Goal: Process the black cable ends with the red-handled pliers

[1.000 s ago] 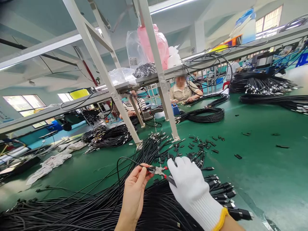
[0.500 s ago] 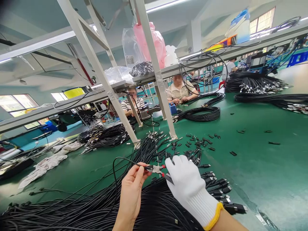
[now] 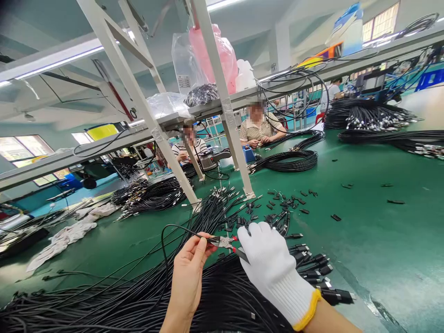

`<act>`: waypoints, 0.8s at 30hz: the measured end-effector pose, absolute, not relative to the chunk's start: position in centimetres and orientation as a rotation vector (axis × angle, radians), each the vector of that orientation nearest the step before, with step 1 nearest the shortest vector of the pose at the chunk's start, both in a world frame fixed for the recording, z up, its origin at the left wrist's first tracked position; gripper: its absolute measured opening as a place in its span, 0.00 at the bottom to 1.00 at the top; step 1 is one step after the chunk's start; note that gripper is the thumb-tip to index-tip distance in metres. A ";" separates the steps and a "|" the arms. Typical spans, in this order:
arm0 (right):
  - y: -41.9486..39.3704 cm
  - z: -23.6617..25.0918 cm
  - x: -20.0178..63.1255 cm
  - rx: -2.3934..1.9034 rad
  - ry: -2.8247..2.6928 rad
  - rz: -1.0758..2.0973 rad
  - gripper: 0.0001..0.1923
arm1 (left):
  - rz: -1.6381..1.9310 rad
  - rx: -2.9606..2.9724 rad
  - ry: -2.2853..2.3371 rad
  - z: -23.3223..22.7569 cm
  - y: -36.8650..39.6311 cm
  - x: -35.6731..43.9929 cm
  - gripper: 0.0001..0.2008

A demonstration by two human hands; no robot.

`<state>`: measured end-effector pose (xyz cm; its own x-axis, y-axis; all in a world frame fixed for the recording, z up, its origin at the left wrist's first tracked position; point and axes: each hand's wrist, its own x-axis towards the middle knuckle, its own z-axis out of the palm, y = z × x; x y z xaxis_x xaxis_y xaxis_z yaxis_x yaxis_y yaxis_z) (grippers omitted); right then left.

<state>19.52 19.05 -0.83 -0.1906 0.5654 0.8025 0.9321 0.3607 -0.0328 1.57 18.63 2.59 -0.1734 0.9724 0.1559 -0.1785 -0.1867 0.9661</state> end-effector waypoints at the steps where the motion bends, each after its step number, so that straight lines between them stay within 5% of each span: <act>1: 19.0 -0.8 19.5 -1.310 -1.870 -0.615 0.08 | 1.542 1.111 1.086 2.5 18.6 1.5 0.21; 24: 18.8 -1.6 19.5 -1.372 -1.934 -0.541 0.04 | 1.576 1.140 1.107 2.4 18.5 1.7 0.16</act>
<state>19.52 18.81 -1.59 -0.1988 0.6440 0.7387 0.9339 0.3530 -0.0565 1.72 18.50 2.36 -0.1987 0.9611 0.1917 -0.1453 -0.2224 0.9641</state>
